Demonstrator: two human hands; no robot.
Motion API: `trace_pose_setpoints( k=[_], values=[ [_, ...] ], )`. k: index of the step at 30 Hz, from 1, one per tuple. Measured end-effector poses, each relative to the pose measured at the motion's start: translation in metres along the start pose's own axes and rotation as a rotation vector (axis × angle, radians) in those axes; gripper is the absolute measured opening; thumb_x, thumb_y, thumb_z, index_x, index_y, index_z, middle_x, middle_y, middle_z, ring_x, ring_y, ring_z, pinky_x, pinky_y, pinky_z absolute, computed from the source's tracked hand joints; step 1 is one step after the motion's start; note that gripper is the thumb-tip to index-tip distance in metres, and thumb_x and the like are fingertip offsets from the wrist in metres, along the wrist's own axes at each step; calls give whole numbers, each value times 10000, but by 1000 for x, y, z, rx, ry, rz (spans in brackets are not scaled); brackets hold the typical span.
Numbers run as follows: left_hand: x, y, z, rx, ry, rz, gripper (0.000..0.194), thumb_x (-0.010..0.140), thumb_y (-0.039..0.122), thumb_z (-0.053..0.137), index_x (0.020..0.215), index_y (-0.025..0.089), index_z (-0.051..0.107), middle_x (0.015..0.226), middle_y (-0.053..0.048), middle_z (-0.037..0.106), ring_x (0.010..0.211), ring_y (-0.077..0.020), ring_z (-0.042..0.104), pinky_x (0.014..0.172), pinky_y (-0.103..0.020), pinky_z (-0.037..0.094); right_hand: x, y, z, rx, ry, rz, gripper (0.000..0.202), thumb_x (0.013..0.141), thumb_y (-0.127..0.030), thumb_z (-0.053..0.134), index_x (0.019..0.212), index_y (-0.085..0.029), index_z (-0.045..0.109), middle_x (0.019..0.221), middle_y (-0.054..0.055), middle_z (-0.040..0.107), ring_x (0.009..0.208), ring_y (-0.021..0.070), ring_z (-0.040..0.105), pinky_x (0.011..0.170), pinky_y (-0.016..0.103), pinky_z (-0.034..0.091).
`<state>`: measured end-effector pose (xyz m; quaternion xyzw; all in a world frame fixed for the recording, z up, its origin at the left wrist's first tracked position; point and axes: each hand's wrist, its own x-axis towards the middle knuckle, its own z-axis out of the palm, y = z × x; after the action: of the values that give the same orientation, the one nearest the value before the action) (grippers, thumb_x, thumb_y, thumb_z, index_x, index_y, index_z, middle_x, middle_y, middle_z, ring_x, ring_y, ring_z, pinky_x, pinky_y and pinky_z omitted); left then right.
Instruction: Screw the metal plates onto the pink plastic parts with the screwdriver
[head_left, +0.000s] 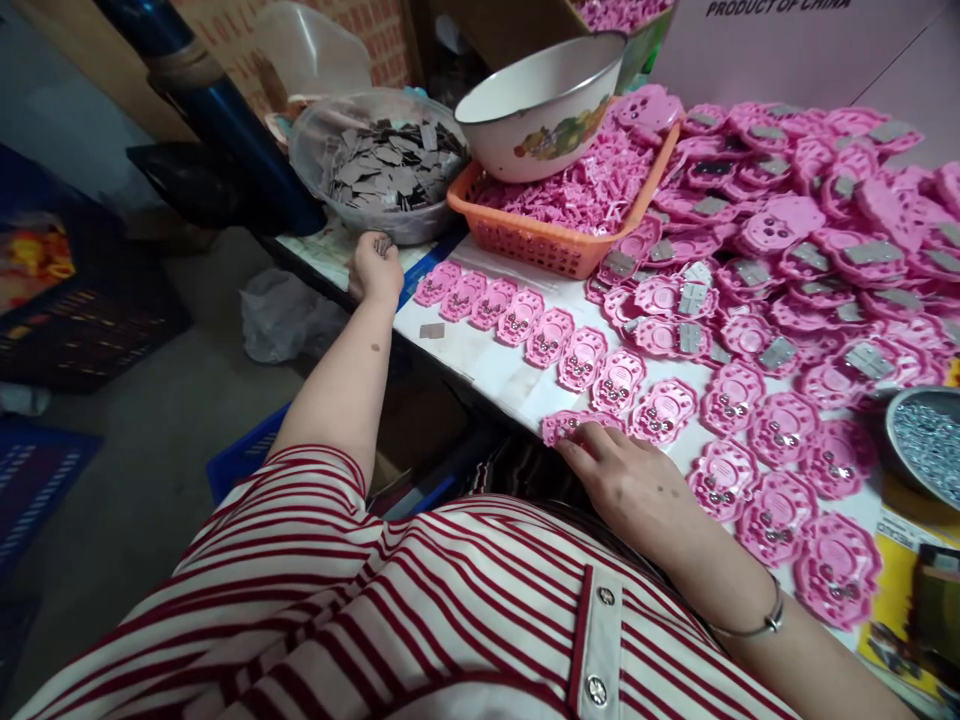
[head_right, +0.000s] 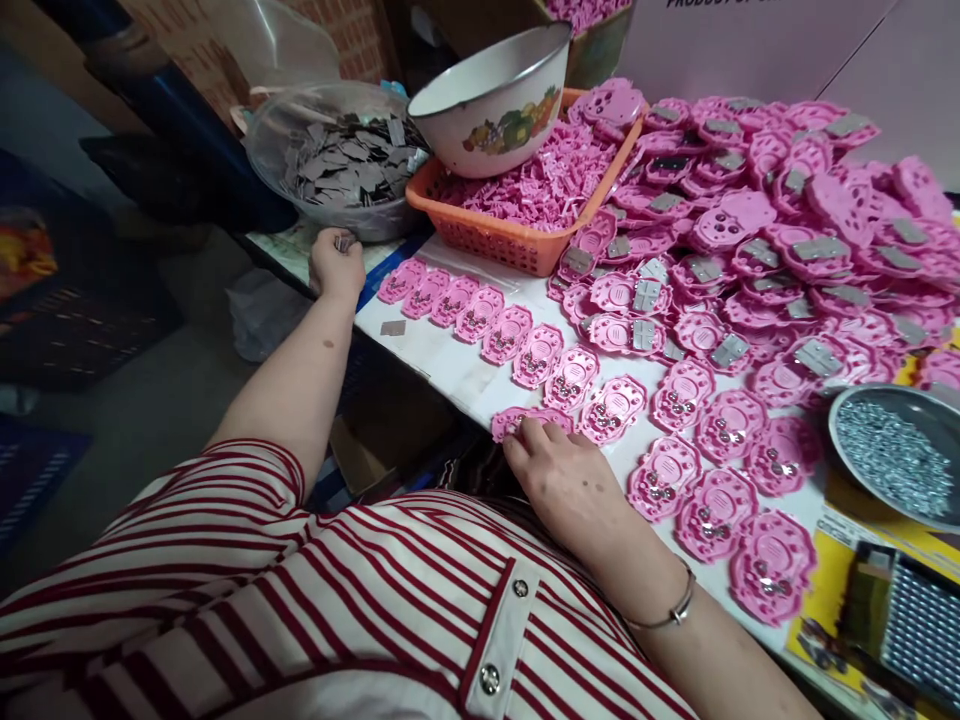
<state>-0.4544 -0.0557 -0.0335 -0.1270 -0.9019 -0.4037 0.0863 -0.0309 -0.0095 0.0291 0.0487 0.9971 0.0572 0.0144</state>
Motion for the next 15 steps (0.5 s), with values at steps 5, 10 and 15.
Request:
trace_pose_setpoints(
  k=[5,10,15],
  values=[
    [0,-1,1,91,-26,-16,212,862,219,592,1050,241,688,1144,-94,696,1221,-297,555,1102,-523,348,-10,1,7,-30,90,-36,334,877,-119,575,1206,-156,617,1008,85,654,791,194,602,639,295,458],
    [1,-5,-2,116,-55,-19,251,815,304,676,1056,234,683,1123,-118,695,1270,-334,493,1110,-577,301,-23,3,7,-58,233,-28,306,897,-129,549,1194,-143,620,1049,108,670,878,218,602,733,320,476],
    [1,-7,-3,123,-56,-17,473,790,413,720,1208,215,621,1241,-125,664,1319,-349,475,1163,-578,230,-39,9,6,-60,353,96,237,932,-211,552,1148,-143,621,1079,133,672,891,213,595,741,318,465]
  ],
)
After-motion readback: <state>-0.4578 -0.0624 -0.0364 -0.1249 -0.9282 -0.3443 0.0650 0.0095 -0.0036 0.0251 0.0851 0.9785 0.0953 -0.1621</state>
